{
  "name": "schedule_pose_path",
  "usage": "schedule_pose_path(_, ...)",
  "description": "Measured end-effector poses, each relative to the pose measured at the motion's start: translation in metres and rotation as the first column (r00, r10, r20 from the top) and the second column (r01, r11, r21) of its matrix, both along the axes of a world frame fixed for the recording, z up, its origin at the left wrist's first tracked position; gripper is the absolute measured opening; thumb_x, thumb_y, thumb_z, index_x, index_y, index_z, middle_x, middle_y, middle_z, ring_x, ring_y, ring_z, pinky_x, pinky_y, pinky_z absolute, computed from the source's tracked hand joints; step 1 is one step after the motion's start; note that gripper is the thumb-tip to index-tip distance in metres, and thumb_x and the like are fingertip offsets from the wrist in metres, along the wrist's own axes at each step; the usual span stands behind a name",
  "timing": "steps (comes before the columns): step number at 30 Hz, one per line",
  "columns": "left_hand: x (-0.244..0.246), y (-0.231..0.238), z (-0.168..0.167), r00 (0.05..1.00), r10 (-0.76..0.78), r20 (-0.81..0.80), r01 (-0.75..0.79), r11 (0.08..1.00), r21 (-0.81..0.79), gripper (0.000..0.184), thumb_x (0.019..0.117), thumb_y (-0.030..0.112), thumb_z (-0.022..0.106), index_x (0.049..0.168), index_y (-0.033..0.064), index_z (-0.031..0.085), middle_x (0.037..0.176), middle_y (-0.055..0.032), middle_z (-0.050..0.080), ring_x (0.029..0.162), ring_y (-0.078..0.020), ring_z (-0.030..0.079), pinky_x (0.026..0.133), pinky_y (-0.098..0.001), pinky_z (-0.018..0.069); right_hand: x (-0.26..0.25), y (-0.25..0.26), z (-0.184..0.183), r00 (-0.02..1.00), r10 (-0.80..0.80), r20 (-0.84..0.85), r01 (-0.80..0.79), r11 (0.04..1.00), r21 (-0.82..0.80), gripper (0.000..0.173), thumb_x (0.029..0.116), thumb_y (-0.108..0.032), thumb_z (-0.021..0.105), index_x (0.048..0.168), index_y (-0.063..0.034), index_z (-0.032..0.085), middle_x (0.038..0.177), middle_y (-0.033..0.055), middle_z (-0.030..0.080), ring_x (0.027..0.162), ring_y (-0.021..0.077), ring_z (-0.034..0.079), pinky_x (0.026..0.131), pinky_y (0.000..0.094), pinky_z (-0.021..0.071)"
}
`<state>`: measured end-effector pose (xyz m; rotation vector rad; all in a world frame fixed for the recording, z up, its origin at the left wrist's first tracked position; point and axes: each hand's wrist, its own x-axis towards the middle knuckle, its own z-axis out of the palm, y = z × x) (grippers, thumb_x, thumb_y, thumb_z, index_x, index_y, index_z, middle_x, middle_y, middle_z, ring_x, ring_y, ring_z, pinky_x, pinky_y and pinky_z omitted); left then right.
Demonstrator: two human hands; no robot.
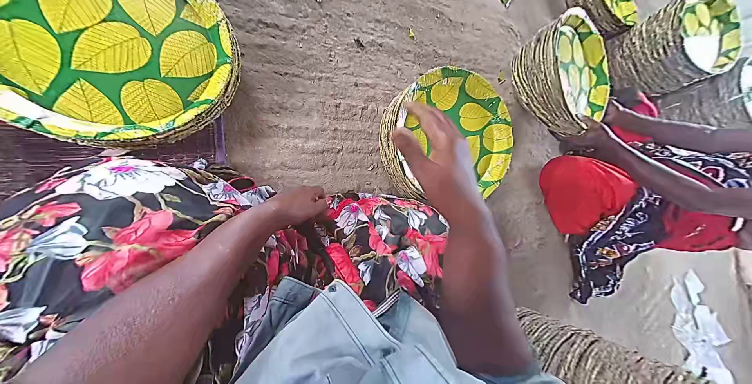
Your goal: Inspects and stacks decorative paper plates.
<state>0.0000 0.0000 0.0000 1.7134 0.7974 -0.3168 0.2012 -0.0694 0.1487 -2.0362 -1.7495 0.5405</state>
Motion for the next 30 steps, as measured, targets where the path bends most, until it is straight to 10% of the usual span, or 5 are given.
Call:
schedule_pose_path(2,0.004,0.006,0.008,0.999,0.039,-0.012,-0.039,0.998,-0.043,0.039,0.1120,0.027,0.043,0.130,-0.0024,0.060,0.115,-0.0262,0.067,0.110,-0.0382,0.064,0.100,-0.0588,0.0460,0.015,0.039,-0.049,0.917,-0.203,0.344,0.280,0.941,-0.191,0.093,0.0986,-0.059,0.059,0.159,0.0056,0.030,0.161,0.0284,0.037,0.149,0.0429,0.039,0.115,0.0647,0.0354)
schedule_pose_path(7,0.006,0.014,0.005,0.997,-0.012,-0.082,0.007,0.998,-0.056,0.047,0.1129,0.033,0.037,0.137,-0.0029,0.056,0.130,-0.0296,0.061,0.126,-0.0426,0.058,0.108,-0.0616,0.0398,0.035,0.063,-0.121,0.844,-0.355,0.402,0.494,0.806,-0.326,0.037,0.1037,-0.003,0.047,0.138,0.0069,0.056,0.143,0.0293,0.054,0.136,0.0453,0.051,0.103,0.0607,0.0478)
schedule_pose_path(12,0.002,0.014,0.004,0.993,-0.067,-0.092,0.064,0.997,-0.040,0.048,0.1128,0.032,0.038,0.136,-0.0047,0.057,0.131,-0.0308,0.061,0.127,-0.0438,0.057,0.109,-0.0623,0.0387,0.043,0.064,-0.115,0.830,-0.433,0.351,0.541,0.779,-0.317,0.046,0.1071,-0.027,0.056,0.138,0.0071,0.056,0.143,0.0299,0.052,0.137,0.0448,0.049,0.105,0.0602,0.0463)
schedule_pose_path(23,0.001,0.010,0.009,0.969,0.245,0.042,-0.248,0.954,0.167,0.043,0.1115,0.024,0.040,0.145,-0.0011,0.051,0.135,-0.0271,0.060,0.125,-0.0393,0.059,0.108,-0.0554,0.0428,0.032,0.029,-0.108,0.809,-0.458,0.370,0.499,0.866,-0.019,0.034,0.1060,-0.011,0.049,0.135,0.0024,0.060,0.133,0.0289,0.060,0.129,0.0451,0.056,0.098,0.0612,0.0476)
schedule_pose_path(30,-0.008,0.013,0.016,0.852,0.176,0.493,-0.523,0.231,0.821,0.062,0.1060,0.035,0.035,0.154,-0.0029,0.040,0.165,-0.0283,0.029,0.156,-0.0442,0.022,0.123,-0.0672,0.0119,-0.024,0.008,-0.138,0.946,0.168,0.277,-0.265,0.895,0.360,0.022,0.0965,0.004,0.059,0.113,0.0046,0.074,0.117,0.0239,0.073,0.109,0.0386,0.072,0.093,0.0508,0.0591)
